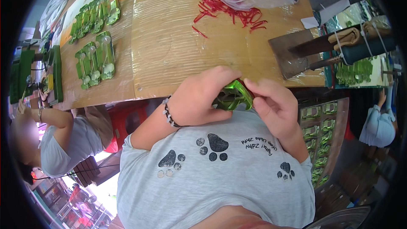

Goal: Assembling small translucent plastic car components and using a heat tool to fuse or attach parts.

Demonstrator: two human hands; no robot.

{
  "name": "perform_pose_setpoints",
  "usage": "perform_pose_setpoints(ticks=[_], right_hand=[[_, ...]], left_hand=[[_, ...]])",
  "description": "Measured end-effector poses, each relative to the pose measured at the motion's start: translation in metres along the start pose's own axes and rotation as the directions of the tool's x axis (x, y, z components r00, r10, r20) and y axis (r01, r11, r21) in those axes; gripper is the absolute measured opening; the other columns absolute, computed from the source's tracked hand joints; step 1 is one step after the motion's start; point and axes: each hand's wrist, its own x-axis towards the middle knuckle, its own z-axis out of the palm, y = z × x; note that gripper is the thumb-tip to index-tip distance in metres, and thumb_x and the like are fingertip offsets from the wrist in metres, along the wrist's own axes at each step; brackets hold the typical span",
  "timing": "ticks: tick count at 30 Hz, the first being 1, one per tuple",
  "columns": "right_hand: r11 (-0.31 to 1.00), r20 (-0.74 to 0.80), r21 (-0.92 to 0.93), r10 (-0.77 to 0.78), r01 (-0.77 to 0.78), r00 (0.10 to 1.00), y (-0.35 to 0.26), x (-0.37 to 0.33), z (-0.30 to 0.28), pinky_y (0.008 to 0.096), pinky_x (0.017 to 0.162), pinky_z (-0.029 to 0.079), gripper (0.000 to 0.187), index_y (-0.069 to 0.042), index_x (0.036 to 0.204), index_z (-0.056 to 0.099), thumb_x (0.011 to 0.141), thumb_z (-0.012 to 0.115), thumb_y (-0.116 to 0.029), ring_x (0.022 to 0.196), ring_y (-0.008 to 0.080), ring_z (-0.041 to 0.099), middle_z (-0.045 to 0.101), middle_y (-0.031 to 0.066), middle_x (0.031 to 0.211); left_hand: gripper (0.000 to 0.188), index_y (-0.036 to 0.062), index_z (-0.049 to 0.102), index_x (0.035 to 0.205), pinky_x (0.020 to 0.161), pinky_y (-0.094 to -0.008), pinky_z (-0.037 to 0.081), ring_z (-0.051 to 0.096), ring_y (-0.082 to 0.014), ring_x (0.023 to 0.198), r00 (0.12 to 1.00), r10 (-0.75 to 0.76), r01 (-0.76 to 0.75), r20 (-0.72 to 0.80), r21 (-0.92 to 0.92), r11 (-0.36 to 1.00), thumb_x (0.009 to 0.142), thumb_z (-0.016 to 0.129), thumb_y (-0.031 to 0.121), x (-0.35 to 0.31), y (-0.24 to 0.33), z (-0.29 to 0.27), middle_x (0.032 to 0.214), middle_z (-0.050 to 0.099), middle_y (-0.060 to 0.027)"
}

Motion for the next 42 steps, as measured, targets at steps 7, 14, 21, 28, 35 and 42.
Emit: perform_pose_setpoints(ticks=[7, 14, 21, 28, 35, 42], right_hand=[[0.812, -0.049, 0.548, 0.271, -0.201, 0.961, -0.006, -0.021, -0.002, 0.0245, 0.066, 0.044, 0.040, -0.005, 0.124, 0.055, 0.087, 0.071, -0.011, 0.081, 0.0081, 0.052, 0.055, 0.0033, 0.103], [0.932, -0.048, -0.362, -0.044, 0.024, 0.998, -0.012, -0.044, -0.020, 0.0303, 0.073, 0.048, 0.109, -0.003, 0.141, 0.026, 0.060, 0.093, -0.031, 0.109, 0.0255, 0.052, 0.040, 0.0194, 0.136], [0.938, -0.136, -0.001, 0.343, -0.346, 0.930, 0.015, -0.081, -0.030, 0.0268, 0.070, 0.047, 0.130, -0.007, 0.148, 0.004, 0.057, 0.095, -0.024, 0.101, 0.0188, 0.056, 0.038, 0.0160, 0.138], [0.828, -0.247, 0.510, 0.401, -0.233, 0.882, 0.030, -0.079, -0.048, 0.0266, 0.080, 0.048, 0.107, -0.008, 0.149, 0.006, 0.072, 0.082, -0.011, 0.111, 0.0167, 0.054, 0.032, 0.0110, 0.144], [0.817, -0.278, 0.546, 0.388, -0.188, 0.879, 0.034, -0.071, -0.049, 0.0265, 0.080, 0.048, 0.082, -0.008, 0.146, 0.016, 0.081, 0.064, 0.003, 0.107, 0.0149, 0.055, 0.036, 0.0088, 0.141], [0.668, -0.297, 0.730, 0.502, -0.146, 0.812, 0.029, -0.073, -0.054, 0.0251, 0.071, 0.046, 0.054, -0.008, 0.143, 0.027, 0.094, 0.048, -0.019, 0.094, 0.0122, 0.055, 0.046, 0.0079, 0.134]], left_hand=[[0.071, 0.0046, 0.043, 0.130, 0.083, -0.0330, 0.051, 0.062, -0.0273, 0.101, 0.994, -0.019, 0.065, 0.103, -0.468, 0.881, 0.067, 0.076, 0.007, 0.010, 0.005, 0.019, 0.108, 0.058, -0.0125], [0.072, -0.0022, 0.035, 0.133, 0.090, -0.0295, 0.047, 0.054, -0.0170, 0.108, 0.964, -0.100, 0.259, 0.248, -0.776, 0.575, 0.076, 0.077, 0.011, 0.029, 0.013, 0.056, 0.113, 0.053, -0.0066], [0.064, -0.0063, 0.037, 0.130, 0.085, -0.0298, 0.050, 0.059, -0.0155, 0.100, 0.759, -0.372, 0.651, 0.534, -0.624, 0.433, 0.085, 0.074, 0.022, 0.058, 0.033, 0.077, 0.111, 0.056, -0.0109], [0.046, -0.0069, 0.035, 0.137, 0.102, -0.0475, 0.048, 0.056, -0.0427, 0.118, 0.640, -0.235, 0.552, 0.731, -0.651, -0.522, 0.092, 0.039, 0.004, 0.083, 0.023, 0.076, 0.131, 0.052, -0.0268], [0.051, -0.0071, 0.031, 0.141, 0.096, -0.0396, 0.050, 0.060, -0.0350, 0.114, 0.654, -0.335, 0.625, 0.678, -0.734, -0.264, 0.092, 0.040, 0.002, 0.096, 0.040, 0.072, 0.130, 0.052, -0.0271], [0.053, -0.0052, 0.028, 0.142, 0.087, -0.0364, 0.054, 0.064, -0.0315, 0.104, 0.661, -0.360, 0.635, 0.658, -0.747, -0.200, 0.092, 0.043, 0.000, 0.089, 0.037, 0.079, 0.123, 0.055, -0.0237]])
